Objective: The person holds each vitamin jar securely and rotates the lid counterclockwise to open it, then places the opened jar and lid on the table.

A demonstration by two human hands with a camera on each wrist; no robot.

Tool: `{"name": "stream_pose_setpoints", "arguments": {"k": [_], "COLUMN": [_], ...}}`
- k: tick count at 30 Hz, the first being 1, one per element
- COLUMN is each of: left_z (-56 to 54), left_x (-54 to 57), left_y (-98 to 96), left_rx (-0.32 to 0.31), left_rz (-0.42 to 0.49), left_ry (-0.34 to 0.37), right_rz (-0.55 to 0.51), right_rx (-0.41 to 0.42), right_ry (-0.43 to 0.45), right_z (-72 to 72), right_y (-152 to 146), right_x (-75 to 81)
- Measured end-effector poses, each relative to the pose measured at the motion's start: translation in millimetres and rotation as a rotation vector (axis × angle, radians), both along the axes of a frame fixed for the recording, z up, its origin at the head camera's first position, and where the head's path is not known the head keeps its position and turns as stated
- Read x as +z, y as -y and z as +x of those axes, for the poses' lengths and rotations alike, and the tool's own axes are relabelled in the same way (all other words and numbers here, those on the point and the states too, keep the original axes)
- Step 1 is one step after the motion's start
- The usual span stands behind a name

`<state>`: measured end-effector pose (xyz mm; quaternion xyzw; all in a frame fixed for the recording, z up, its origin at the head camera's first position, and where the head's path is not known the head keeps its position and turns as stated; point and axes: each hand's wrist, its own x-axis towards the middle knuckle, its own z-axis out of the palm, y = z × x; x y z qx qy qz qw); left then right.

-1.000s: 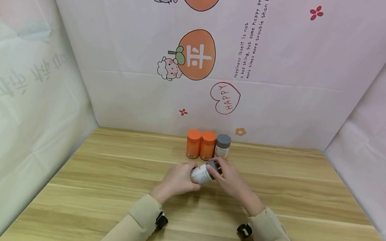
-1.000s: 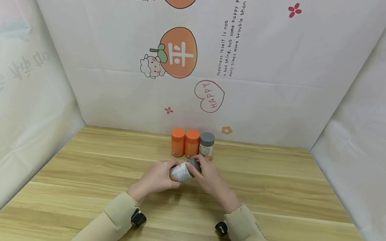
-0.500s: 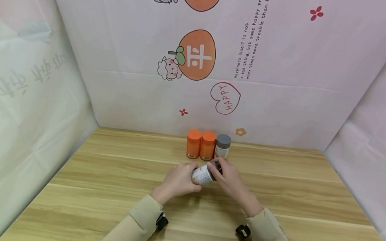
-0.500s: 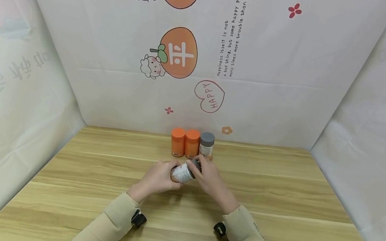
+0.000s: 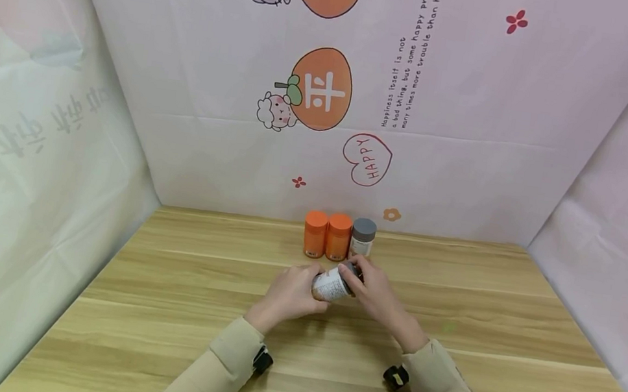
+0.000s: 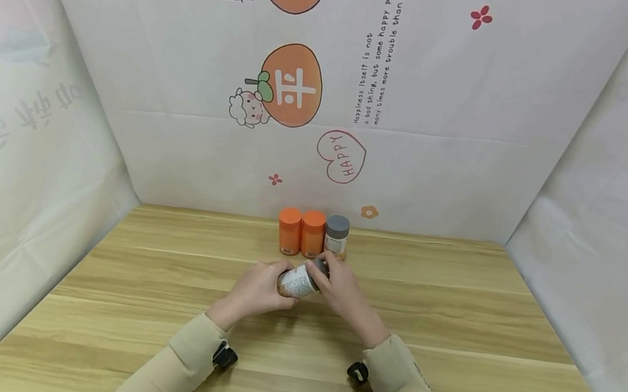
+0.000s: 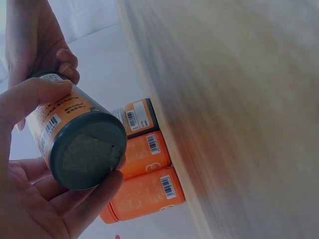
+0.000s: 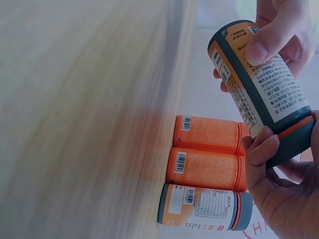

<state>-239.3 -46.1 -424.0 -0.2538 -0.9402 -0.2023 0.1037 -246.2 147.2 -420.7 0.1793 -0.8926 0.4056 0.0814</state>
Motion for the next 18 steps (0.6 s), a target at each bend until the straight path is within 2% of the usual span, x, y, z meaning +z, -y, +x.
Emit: {"name": "stream_pose_setpoints", "arguments": {"k": [13,18], "left_z": [-0.3,-1.2], "left_x": [0.6,-0.2], "left_y": [0.0,1.0], "left_rx": [-0.018,-0.041], "left_rz": [0.02,0.057], "left_ry": [0.011,0.001], "right_rz": [-0.085,-0.082], "right_rx": [0.006,0.008], "right_ry": [0.119,0.128], "right_z": [2.9,3.9], "right_y": [-1.1,-1.3], "right_x": [1.3,2.5]}}
